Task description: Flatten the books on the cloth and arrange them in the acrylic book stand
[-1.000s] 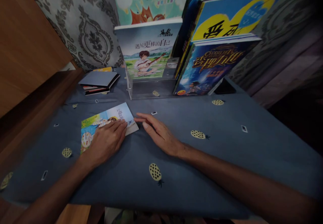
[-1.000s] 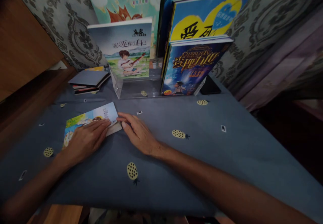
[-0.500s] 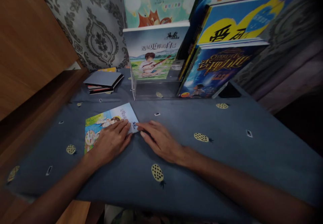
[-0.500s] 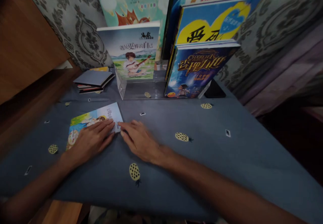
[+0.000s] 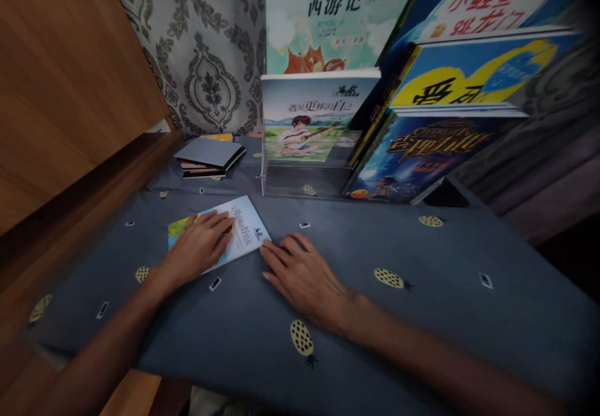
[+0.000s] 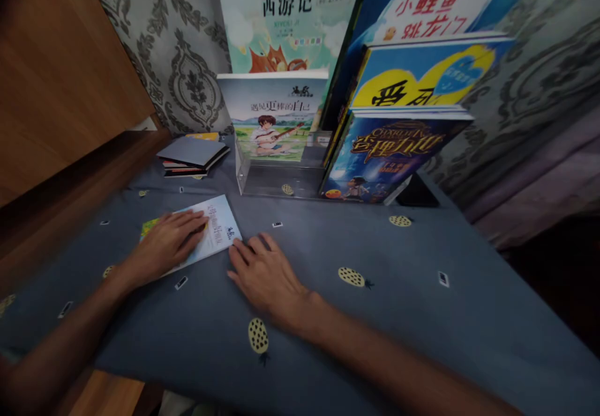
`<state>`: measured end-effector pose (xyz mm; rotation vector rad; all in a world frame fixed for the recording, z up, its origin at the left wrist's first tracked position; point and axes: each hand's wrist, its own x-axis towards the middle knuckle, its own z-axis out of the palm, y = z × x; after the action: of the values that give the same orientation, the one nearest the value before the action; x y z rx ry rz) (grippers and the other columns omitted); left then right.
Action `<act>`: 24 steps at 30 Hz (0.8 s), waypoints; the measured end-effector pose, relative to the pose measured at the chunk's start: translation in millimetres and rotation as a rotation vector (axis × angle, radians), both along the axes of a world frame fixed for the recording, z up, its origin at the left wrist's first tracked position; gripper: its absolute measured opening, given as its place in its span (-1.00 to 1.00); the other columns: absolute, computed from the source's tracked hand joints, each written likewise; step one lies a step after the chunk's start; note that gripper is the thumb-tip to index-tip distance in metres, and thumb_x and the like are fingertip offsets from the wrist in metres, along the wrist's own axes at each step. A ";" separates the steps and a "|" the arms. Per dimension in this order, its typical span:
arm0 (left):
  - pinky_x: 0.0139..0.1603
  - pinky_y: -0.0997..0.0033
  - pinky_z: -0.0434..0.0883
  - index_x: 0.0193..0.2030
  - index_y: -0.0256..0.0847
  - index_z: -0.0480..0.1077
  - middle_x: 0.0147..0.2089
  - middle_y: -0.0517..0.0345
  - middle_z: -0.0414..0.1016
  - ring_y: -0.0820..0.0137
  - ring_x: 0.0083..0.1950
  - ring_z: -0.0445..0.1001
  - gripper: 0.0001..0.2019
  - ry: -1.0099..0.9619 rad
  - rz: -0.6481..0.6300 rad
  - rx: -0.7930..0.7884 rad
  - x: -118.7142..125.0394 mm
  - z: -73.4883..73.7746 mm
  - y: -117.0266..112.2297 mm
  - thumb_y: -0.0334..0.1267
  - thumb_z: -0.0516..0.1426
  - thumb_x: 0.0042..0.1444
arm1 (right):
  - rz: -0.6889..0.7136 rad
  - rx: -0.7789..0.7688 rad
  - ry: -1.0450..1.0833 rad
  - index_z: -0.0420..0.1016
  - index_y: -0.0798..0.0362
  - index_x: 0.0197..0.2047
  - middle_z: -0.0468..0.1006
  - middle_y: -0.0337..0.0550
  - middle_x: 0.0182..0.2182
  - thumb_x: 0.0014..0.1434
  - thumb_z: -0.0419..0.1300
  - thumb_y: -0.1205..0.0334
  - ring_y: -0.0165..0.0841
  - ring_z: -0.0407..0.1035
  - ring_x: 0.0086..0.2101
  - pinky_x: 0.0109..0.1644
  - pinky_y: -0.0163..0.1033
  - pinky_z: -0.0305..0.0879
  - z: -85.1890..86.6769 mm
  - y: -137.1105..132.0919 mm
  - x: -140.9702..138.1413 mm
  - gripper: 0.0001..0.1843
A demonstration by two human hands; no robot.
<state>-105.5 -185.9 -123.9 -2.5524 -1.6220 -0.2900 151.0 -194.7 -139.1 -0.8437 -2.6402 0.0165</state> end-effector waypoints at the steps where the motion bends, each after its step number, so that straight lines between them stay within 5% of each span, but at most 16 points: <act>1: 0.28 -0.17 0.35 0.26 -0.18 0.39 0.30 -0.06 0.45 0.05 0.31 0.40 -0.58 0.018 0.038 -0.006 -5.6 -0.3 3.4 -0.13 -0.07 0.41 | -0.011 -0.014 -0.015 0.48 0.08 0.11 0.60 0.07 0.07 0.40 0.11 0.17 -0.09 0.44 -0.08 0.16 0.14 0.27 1.0 5.9 -0.9 -0.69; 11: 0.10 0.13 0.51 0.26 -0.13 0.41 0.24 0.03 0.52 0.15 0.18 0.54 -0.55 0.074 0.162 -0.022 -4.8 14.7 0.6 -0.08 -0.15 0.45 | -0.113 -0.051 -0.053 0.46 0.09 0.06 0.64 0.11 -0.10 0.42 0.02 0.22 -0.01 0.38 -0.05 0.09 0.11 0.23 5.1 65.2 -20.6 -0.73; 15: 0.09 0.19 0.51 0.30 -0.07 0.37 0.25 0.09 0.51 0.18 0.17 0.55 -0.56 0.101 0.178 -0.031 -4.5 16.3 -4.2 -0.10 -0.13 0.43 | -0.136 -0.017 -0.101 0.41 0.10 0.12 0.62 0.09 -0.01 0.43 -0.02 0.23 -0.03 0.36 -0.04 0.08 0.08 0.21 2.9 78.7 -27.9 -0.69; 24: 0.26 -0.01 0.39 0.36 -0.14 0.29 0.39 0.02 0.33 0.10 0.38 0.34 -0.53 0.097 0.090 -0.116 -14.1 12.3 -12.9 -0.13 -0.14 0.43 | -0.118 0.006 -0.110 0.42 0.07 0.23 0.49 0.08 0.19 0.45 -0.07 0.22 0.00 0.30 -0.02 0.04 0.14 0.24 0.3 71.9 -33.0 -0.59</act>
<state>-119.5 -198.8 -111.7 -2.5213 -1.7592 -0.0647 118.0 -122.8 -138.8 -1.0242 -2.6846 -0.0705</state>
